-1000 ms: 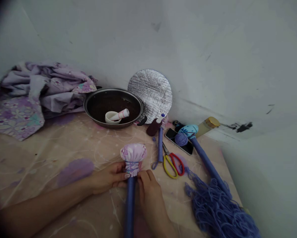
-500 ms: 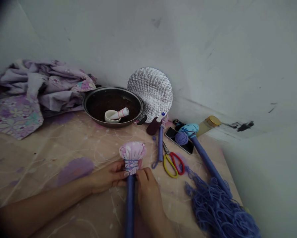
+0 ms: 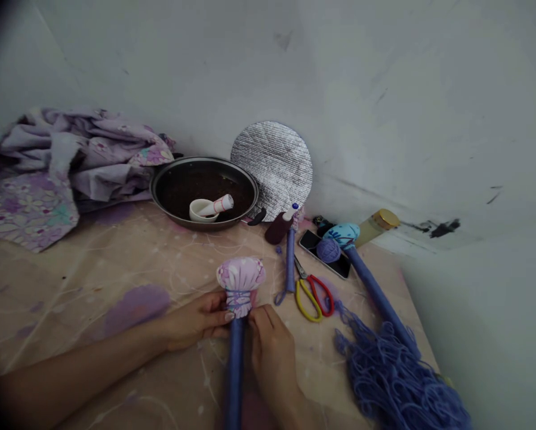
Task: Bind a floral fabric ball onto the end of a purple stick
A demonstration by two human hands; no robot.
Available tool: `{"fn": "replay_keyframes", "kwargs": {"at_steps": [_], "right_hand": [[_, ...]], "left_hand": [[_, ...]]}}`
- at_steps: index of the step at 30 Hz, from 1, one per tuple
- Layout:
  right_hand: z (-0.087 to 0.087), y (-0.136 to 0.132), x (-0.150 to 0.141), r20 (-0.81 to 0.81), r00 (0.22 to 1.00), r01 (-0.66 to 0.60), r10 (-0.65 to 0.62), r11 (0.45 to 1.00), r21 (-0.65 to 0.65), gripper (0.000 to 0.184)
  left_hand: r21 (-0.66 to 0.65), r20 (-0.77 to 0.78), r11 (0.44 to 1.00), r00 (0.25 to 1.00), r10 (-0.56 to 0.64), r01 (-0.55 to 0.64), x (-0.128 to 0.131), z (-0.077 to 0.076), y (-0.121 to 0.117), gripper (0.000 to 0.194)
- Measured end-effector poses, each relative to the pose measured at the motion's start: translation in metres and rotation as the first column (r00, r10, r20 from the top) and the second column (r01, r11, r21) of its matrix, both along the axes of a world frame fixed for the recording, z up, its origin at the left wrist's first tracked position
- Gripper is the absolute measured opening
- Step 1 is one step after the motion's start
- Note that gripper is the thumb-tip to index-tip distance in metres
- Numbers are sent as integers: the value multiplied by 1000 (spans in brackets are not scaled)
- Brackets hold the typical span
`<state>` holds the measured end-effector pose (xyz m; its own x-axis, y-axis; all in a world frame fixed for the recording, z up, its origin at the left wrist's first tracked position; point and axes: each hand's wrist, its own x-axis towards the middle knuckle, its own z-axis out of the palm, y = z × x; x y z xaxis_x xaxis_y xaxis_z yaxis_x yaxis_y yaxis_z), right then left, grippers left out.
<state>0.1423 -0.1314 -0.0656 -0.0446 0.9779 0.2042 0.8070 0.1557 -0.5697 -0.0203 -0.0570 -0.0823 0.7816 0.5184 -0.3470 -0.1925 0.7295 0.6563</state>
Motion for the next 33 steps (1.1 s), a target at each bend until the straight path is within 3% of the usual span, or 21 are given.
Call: {"fn": "replay_keyframes", "kwargs": {"at_steps": [7, 14, 22, 33], "right_hand": [[1, 5, -5, -12, 999, 45, -44, 998, 53, 20], [5, 1, 1, -49, 999, 6, -6, 1000, -5, 17], [7, 1, -2, 1, 1000, -25, 25, 999, 21, 20], [0, -5, 6, -53, 998, 20, -19, 1000, 13, 19]], "left_hand": [[4, 38, 1000, 999, 18, -18, 0, -1, 0, 36], [8, 22, 1000, 1000, -1, 0, 0, 4, 1, 43], [-7, 17, 1000, 1000, 6, -6, 0, 5, 1, 42], [-30, 10, 1000, 1000, 0, 0, -1, 4, 2, 39]]}}
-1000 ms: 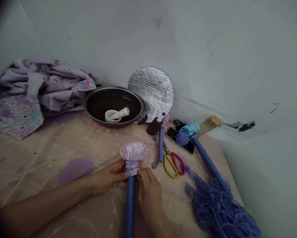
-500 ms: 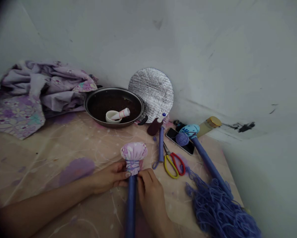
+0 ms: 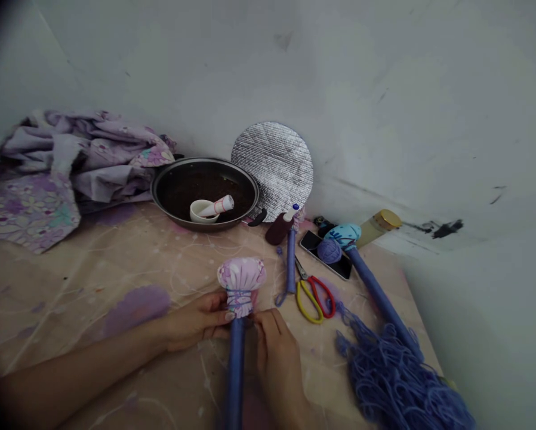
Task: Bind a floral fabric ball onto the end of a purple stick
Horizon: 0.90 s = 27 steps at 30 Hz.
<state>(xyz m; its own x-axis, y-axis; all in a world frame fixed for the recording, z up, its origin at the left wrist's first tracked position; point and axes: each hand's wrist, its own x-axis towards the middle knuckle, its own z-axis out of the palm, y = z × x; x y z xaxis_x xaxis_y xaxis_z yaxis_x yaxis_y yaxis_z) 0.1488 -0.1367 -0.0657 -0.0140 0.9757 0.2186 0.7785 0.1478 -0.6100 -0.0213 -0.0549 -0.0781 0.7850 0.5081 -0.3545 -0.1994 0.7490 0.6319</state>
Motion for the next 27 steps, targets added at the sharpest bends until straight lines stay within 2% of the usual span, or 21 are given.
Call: {"fn": "replay_keyframes", "kwargs": {"at_steps": [12, 27], "right_hand": [[-7, 3, -7, -208, 970, 94, -122, 985, -142, 18], [-4, 8, -15, -213, 968, 116, -134, 989, -94, 17]], "left_hand": [[27, 25, 1000, 1000, -7, 6, 0, -4, -1, 36], [44, 49, 999, 999, 9, -11, 2, -7, -1, 34]]}}
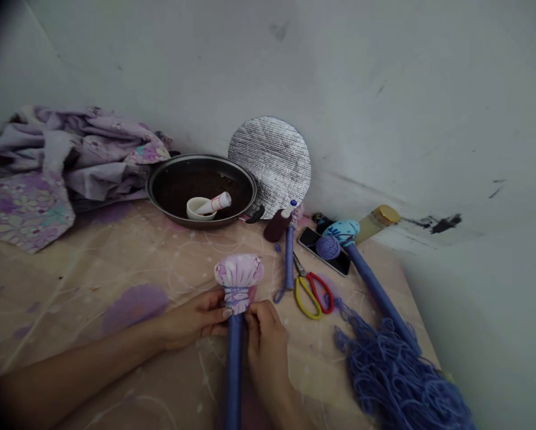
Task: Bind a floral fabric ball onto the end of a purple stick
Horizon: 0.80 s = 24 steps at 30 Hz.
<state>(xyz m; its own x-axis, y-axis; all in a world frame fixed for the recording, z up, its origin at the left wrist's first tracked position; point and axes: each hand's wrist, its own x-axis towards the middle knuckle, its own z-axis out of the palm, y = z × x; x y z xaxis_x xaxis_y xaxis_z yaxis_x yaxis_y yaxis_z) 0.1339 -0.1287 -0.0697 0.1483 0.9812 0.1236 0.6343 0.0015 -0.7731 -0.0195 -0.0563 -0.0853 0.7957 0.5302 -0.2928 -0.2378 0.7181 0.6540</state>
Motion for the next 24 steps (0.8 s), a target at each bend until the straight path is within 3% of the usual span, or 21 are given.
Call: {"fn": "replay_keyframes", "kwargs": {"at_steps": [8, 14, 21, 24], "right_hand": [[5, -4, 9, 25, 999, -35, 36, 999, -38, 11], [4, -6, 10, 24, 999, -33, 35, 996, -82, 16], [4, 0, 0, 13, 1000, -14, 14, 999, -40, 15], [13, 4, 9, 43, 995, -89, 92, 995, -51, 13]], "left_hand": [[-3, -21, 1000, 1000, -15, 15, -2, 1, 1, 39], [3, -4, 1000, 1000, 2, -2, -1, 0, -1, 38], [-2, -21, 1000, 1000, 12, -12, 1, 0, -1, 37], [1, -26, 1000, 999, 22, -22, 1, 2, -1, 37]]}}
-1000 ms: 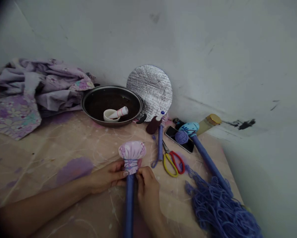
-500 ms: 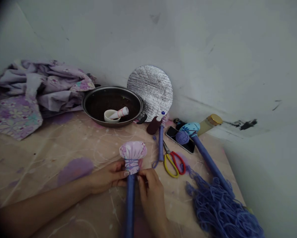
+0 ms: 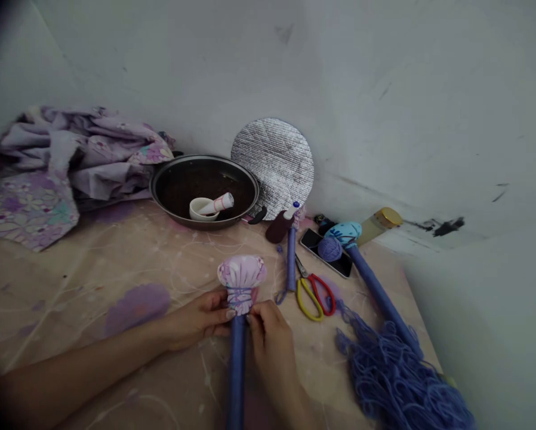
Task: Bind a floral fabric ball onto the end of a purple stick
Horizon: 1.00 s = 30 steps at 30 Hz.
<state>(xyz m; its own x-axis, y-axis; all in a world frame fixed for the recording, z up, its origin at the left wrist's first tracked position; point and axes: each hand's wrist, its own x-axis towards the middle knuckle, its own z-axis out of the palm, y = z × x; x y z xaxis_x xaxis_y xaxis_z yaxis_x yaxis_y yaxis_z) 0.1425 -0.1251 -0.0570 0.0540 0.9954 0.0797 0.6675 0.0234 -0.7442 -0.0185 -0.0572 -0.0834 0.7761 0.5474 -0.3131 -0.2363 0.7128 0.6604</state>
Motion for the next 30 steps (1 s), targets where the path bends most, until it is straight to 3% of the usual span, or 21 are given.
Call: {"fn": "replay_keyframes", "kwargs": {"at_steps": [6, 9, 14, 20, 26, 30], "right_hand": [[39, 9, 9, 219, 975, -82, 30, 969, 235, 11], [49, 16, -4, 367, 918, -235, 150, 952, 197, 14], [46, 26, -25, 636, 742, -321, 212, 945, 59, 15], [50, 28, -37, 794, 581, -231, 178, 972, -49, 13], [52, 31, -43, 853, 483, -271, 196, 960, -68, 20], [49, 35, -48, 843, 492, -325, 216, 944, -51, 17]], "left_hand": [[8, -20, 1000, 1000, 8, -8, 2, 3, -2, 40], [13, 8, 999, 999, 35, -35, 3, 0, -2, 36], [36, 65, 998, 996, 57, -60, 5, -6, -4, 32], [100, 43, 992, 997, 69, -73, 7, -7, -5, 34], [106, 23, 991, 996, 83, -85, 7, 2, -6, 37], [143, 18, 984, 994, 104, -105, 6, 5, -7, 27]]}}
